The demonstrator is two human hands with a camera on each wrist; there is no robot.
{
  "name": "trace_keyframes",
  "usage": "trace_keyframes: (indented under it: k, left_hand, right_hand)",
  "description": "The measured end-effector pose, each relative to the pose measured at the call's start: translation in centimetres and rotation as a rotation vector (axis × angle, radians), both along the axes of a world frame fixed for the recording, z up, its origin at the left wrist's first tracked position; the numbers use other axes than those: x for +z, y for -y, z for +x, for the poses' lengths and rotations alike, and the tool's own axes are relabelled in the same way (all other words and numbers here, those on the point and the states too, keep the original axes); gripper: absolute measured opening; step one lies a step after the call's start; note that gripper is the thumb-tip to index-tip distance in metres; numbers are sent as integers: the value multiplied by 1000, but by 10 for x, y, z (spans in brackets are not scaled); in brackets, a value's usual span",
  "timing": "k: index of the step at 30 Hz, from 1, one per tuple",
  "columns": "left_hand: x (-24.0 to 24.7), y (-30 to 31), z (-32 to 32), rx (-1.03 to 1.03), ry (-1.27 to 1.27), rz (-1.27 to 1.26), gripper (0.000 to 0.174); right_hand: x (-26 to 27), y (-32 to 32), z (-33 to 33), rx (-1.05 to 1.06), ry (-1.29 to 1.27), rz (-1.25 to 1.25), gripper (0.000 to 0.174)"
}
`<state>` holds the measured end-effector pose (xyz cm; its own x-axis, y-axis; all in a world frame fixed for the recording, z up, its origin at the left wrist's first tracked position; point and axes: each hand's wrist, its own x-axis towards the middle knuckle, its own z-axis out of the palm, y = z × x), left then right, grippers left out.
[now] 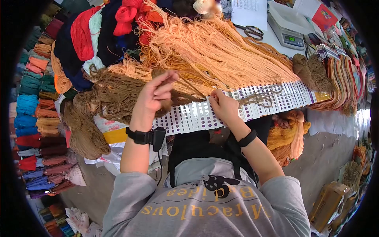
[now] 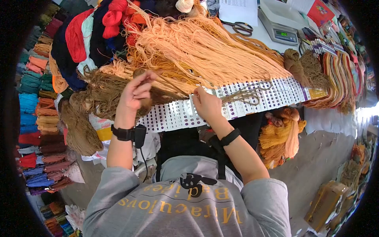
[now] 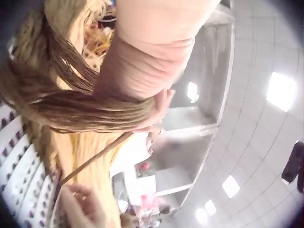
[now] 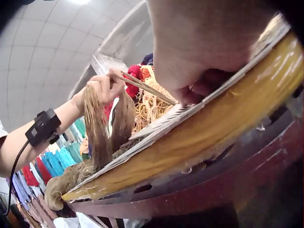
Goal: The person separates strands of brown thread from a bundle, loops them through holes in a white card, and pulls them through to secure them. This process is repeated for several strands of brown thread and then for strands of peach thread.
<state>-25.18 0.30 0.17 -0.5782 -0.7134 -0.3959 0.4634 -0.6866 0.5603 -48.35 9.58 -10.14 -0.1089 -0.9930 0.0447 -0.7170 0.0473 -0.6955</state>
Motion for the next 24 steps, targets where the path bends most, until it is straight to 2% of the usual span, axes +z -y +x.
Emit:
trace_keyframes:
  k: [2, 3, 4, 5, 6, 8, 10, 11, 12, 14, 17, 18, 20, 22, 24]
  left_hand:
    - [-2, -20, -23, -219, 68, -141, 30]
    - [-25, -20, -35, -295, 196, -81, 39]
    - [-44, -28, -48, -363, 423, -138, 35]
    - [-29, -41, -67, -477, 627, -268, 30]
    - [-59, -43, -72, -561, 716, -370, 26]
    - [-72, -47, -79, -507, 852, -470, 22]
    - [-100, -32, -63, -230, 1157, -827, 23]
    - [-115, -23, -52, 34, 898, -944, 21]
    - [-47, -24, -42, -88, 745, -263, 15]
    - [-21, -6, 4, -23, 273, -42, 9]
    - [17, 6, 57, 235, 232, -96, 17]
    - [13, 17, 83, 176, 187, -142, 17]
    - [19, 41, 128, 261, -87, -42, 20]
    - [40, 56, 140, 412, 138, -143, 17]
    - [32, 88, 161, 507, 515, -310, 22]
  right_hand:
    - [-3, -2, 0, -53, 122, -75, 17]
    - [-5, -3, -1, -81, 181, -110, 17]
    - [-9, -4, -1, -72, 207, -146, 17]
    - [-12, -3, -2, -66, 231, -183, 17]
    - [-14, -4, -4, -63, 254, -220, 17]
    - [-6, -5, -4, -2, 135, -191, 21]
    - [2, -5, -2, 66, -33, -192, 23]
    - [11, -6, -2, 131, -63, -131, 26]
    - [10, -6, -1, 132, -72, -172, 27]
    - [8, -5, 1, 143, -88, -251, 28]
    - [10, -5, 3, 127, -105, -244, 29]
    - [10, -4, 3, 128, -108, -239, 29]
    - [9, -5, 4, 118, -105, -220, 28]
    - [9, -5, 3, 103, -95, -215, 28]
    - [8, -5, 3, 108, -80, -223, 28]
